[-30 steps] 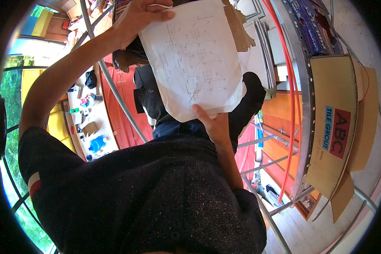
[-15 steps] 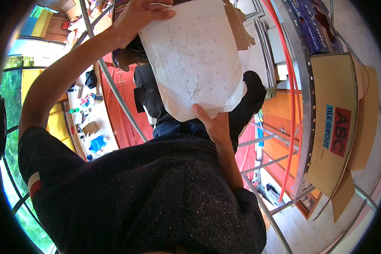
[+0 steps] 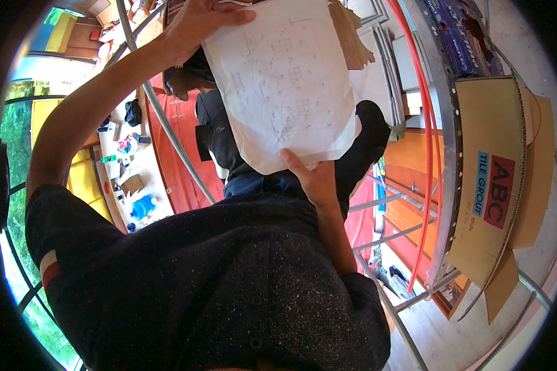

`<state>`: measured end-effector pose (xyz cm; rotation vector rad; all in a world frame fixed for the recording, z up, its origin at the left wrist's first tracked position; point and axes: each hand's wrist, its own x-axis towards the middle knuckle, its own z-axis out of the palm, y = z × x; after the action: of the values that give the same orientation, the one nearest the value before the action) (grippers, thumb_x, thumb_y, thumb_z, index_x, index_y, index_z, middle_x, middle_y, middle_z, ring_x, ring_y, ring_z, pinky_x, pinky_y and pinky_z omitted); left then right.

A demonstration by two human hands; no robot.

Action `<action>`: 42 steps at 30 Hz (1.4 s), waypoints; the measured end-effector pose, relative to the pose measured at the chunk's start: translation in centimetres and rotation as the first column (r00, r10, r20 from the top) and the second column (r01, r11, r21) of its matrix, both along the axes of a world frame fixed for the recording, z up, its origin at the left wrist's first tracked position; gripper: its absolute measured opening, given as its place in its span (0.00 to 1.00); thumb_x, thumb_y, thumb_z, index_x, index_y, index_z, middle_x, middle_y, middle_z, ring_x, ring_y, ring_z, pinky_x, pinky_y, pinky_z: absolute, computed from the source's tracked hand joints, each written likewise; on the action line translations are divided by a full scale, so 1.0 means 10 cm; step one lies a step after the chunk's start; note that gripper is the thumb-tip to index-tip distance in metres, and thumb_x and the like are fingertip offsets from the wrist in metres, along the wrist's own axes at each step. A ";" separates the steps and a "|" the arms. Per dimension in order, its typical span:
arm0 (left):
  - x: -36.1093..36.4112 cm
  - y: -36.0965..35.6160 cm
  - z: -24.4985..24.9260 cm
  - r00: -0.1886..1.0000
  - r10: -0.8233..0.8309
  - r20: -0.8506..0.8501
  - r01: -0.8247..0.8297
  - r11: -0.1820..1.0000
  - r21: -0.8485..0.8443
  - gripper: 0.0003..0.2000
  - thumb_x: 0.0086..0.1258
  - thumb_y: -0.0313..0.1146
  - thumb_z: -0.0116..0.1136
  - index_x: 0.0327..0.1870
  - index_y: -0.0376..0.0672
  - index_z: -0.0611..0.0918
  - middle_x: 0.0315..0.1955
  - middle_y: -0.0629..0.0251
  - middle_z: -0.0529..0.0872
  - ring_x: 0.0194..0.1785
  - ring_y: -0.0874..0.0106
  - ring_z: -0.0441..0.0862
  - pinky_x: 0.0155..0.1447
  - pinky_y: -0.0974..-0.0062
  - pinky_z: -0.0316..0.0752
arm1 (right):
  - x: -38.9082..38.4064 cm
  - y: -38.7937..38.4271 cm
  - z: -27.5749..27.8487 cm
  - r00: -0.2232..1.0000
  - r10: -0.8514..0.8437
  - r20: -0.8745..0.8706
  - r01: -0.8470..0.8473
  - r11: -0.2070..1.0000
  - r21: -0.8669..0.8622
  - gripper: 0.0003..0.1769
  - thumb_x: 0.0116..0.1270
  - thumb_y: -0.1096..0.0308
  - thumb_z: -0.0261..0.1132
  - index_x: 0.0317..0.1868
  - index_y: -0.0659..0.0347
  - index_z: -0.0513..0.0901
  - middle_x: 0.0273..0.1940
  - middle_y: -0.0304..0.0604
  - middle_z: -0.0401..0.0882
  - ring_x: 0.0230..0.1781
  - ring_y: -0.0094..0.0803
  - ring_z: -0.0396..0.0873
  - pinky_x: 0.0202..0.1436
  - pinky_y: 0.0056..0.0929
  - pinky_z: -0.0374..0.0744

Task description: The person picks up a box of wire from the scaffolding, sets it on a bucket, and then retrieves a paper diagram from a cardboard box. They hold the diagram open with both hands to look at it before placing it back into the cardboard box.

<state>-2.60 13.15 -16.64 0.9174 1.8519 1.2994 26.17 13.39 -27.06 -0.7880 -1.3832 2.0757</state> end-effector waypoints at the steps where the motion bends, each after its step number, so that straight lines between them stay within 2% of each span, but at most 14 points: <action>1: -0.01 0.00 -0.01 1.000 -0.006 0.012 0.006 1.000 0.009 0.16 0.55 0.26 0.66 0.44 0.35 0.77 0.33 0.63 0.84 0.35 0.77 0.79 0.38 0.79 0.75 | -0.01 -0.01 0.02 1.000 -0.002 -0.006 0.002 1.000 -0.012 0.28 0.56 0.74 0.68 0.56 0.67 0.67 0.50 0.43 0.73 0.50 0.29 0.72 0.56 0.27 0.70; 9: -0.06 -0.01 -0.09 0.993 -0.055 0.102 0.046 0.995 0.090 0.15 0.55 0.26 0.67 0.43 0.36 0.78 0.32 0.63 0.84 0.34 0.77 0.79 0.38 0.80 0.75 | 0.01 -0.01 0.04 0.999 -0.002 0.037 0.001 1.000 0.015 0.28 0.56 0.74 0.68 0.55 0.67 0.67 0.49 0.43 0.73 0.49 0.29 0.72 0.55 0.27 0.70; 12: -0.03 -0.01 -0.05 0.998 -0.044 0.052 0.041 0.997 0.069 0.15 0.55 0.26 0.67 0.42 0.36 0.78 0.31 0.64 0.84 0.34 0.78 0.79 0.37 0.81 0.75 | 0.01 0.00 0.04 1.000 -0.007 0.025 0.007 1.000 0.015 0.28 0.56 0.74 0.68 0.56 0.67 0.67 0.49 0.43 0.73 0.49 0.29 0.72 0.55 0.27 0.70; 24: -0.06 0.00 -0.09 0.995 -0.043 0.091 0.034 0.995 0.095 0.15 0.54 0.26 0.67 0.42 0.36 0.78 0.32 0.64 0.84 0.34 0.78 0.79 0.38 0.81 0.75 | 0.00 0.01 0.05 1.000 0.000 0.004 0.000 1.000 0.003 0.28 0.56 0.75 0.68 0.56 0.66 0.66 0.50 0.43 0.73 0.51 0.29 0.71 0.57 0.27 0.69; 36: 0.00 0.01 0.00 0.999 0.017 0.048 -0.016 1.000 -0.004 0.15 0.55 0.25 0.66 0.43 0.36 0.77 0.32 0.63 0.84 0.34 0.77 0.80 0.37 0.79 0.75 | 0.00 0.01 0.02 1.000 0.007 -0.010 -0.007 1.000 -0.018 0.28 0.57 0.75 0.67 0.57 0.67 0.66 0.50 0.44 0.73 0.51 0.29 0.71 0.57 0.27 0.69; 42: -0.06 -0.01 -0.09 0.995 -0.044 0.092 0.037 0.996 0.076 0.15 0.55 0.25 0.66 0.43 0.36 0.77 0.32 0.63 0.84 0.33 0.77 0.80 0.37 0.79 0.75 | -0.01 0.01 0.02 1.000 0.007 -0.024 -0.007 1.000 -0.010 0.28 0.57 0.75 0.67 0.56 0.66 0.66 0.50 0.44 0.73 0.51 0.29 0.72 0.56 0.27 0.69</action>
<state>-3.22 13.09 -17.55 0.9124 1.7149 1.3702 26.11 13.50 -26.88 -0.7614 -1.3650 2.0925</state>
